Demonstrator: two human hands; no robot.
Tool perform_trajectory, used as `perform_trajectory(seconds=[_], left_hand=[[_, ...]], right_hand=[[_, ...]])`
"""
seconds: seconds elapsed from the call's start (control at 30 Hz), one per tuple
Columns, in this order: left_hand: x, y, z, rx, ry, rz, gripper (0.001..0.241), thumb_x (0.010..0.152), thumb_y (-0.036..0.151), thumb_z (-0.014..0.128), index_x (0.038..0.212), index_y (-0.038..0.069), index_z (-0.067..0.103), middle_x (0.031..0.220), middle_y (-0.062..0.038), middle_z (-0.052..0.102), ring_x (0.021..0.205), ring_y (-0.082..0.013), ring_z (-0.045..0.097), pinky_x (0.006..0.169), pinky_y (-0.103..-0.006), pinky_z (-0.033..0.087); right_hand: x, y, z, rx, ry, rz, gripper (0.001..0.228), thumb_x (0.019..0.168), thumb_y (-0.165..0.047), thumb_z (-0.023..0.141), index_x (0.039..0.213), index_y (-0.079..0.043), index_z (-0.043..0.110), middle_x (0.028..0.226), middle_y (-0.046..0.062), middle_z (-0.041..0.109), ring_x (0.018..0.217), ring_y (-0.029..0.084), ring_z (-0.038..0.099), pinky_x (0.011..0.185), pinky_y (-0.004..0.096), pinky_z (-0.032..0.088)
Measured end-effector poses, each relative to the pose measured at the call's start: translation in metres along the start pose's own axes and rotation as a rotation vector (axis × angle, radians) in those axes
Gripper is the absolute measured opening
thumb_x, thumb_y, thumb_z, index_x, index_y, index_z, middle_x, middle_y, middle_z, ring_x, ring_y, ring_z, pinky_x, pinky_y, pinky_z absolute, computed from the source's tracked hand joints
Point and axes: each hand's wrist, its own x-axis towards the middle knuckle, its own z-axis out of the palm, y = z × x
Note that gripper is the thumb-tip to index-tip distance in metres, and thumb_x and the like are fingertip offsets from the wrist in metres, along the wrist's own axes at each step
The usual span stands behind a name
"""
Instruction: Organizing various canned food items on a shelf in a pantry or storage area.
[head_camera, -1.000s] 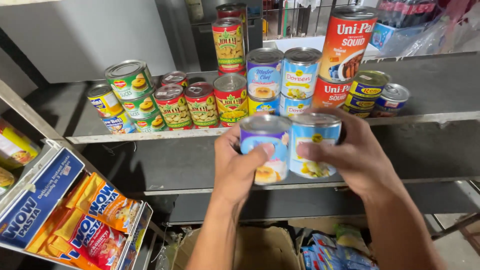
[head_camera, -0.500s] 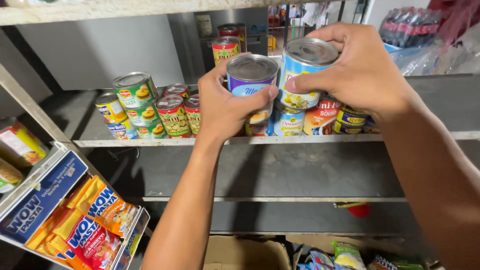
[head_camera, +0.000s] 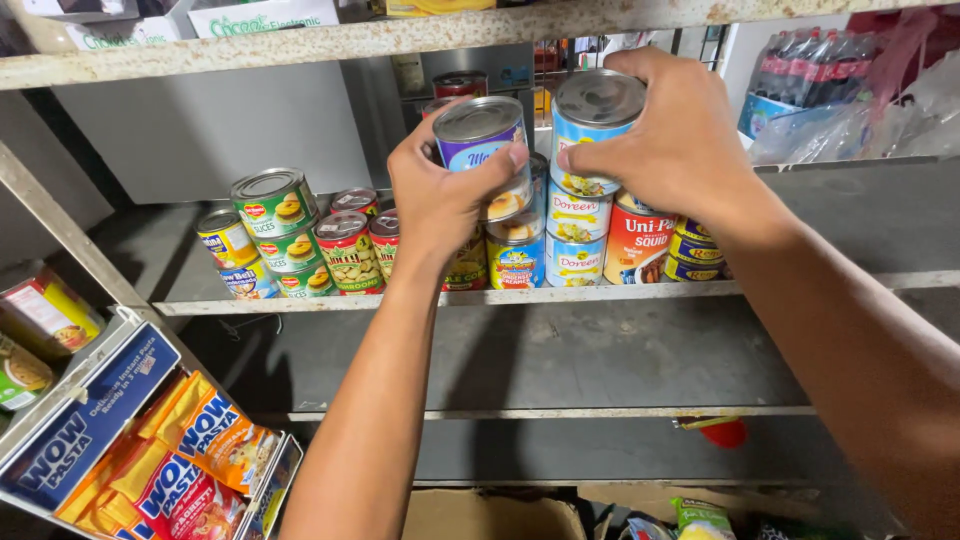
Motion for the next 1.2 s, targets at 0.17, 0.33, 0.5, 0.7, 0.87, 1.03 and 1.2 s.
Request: perform_trajectory(seconds=[0.17,0.33,0.5,0.7,0.87,1.03,1.2], left_hand=[[0.006,-0.002,-0.001,0.063,-0.028,0.023,0.058,0.077,0.017,0.090,0.125,-0.006,0.066,0.107,-0.008,0.076,0.095,-0.0125,0.073,0.088,-0.0282,0.061],[0.016,-0.012,-0.004,-0.022,-0.034,0.004,0.066,0.075,0.018,0.091,0.128,-0.008,0.063,0.108,-0.010,0.076,0.095,-0.0140,0.073,0.087,-0.0299,0.062],[0.027,-0.023,-0.002,-0.022,-0.078,-0.021,0.066,0.075,0.017,0.092,0.128,-0.009,0.063,0.109,-0.011,0.076,0.096,-0.0139,0.073,0.087,-0.0297,0.062],[0.045,-0.036,-0.003,-0.040,-0.113,0.007,0.061,0.076,0.013,0.091,0.127,-0.008,0.064,0.108,-0.010,0.077,0.094,-0.0120,0.072,0.088,-0.0295,0.061],[0.053,-0.032,0.001,-0.073,-0.143,-0.069,0.051,0.077,0.010,0.089,0.120,-0.006,0.069,0.104,-0.008,0.077,0.089,-0.0114,0.072,0.083,-0.0289,0.061],[0.056,-0.045,0.002,-0.129,-0.194,-0.103,0.048,0.078,0.010,0.088,0.119,-0.006,0.068,0.104,-0.008,0.077,0.090,-0.0121,0.073,0.085,-0.0295,0.062],[0.058,-0.050,0.001,-0.057,-0.222,-0.125,0.052,0.077,0.014,0.089,0.122,-0.003,0.068,0.104,-0.006,0.077,0.089,-0.0106,0.072,0.082,-0.0282,0.062]], right_hand=[[0.006,-0.004,0.003,-0.029,-0.029,-0.010,0.073,0.067,-0.032,0.094,0.124,0.007,0.068,0.112,0.026,0.073,0.102,0.036,0.072,0.093,0.041,0.054],[0.013,0.004,0.012,-0.110,-0.006,-0.095,0.075,0.066,-0.032,0.095,0.123,0.009,0.068,0.113,0.030,0.071,0.104,0.042,0.069,0.094,0.044,0.052],[0.016,0.003,0.020,-0.190,-0.028,-0.059,0.076,0.065,-0.035,0.097,0.122,0.006,0.069,0.114,0.033,0.066,0.106,0.047,0.064,0.094,0.048,0.050],[0.023,0.006,0.023,-0.143,-0.077,-0.088,0.065,0.071,-0.030,0.095,0.115,0.003,0.059,0.112,0.028,0.064,0.106,0.046,0.062,0.092,0.049,0.051],[0.028,0.004,0.023,-0.144,-0.154,-0.128,0.063,0.074,-0.024,0.090,0.116,0.004,0.052,0.106,0.025,0.065,0.104,0.046,0.061,0.087,0.053,0.050],[0.021,-0.001,0.018,-0.190,-0.183,-0.203,0.059,0.081,-0.021,0.087,0.117,0.008,0.050,0.106,0.029,0.065,0.105,0.051,0.060,0.089,0.056,0.049],[0.015,-0.008,0.009,-0.257,-0.229,-0.203,0.061,0.085,-0.021,0.084,0.121,0.011,0.047,0.099,0.038,0.063,0.096,0.056,0.062,0.082,0.058,0.050]])
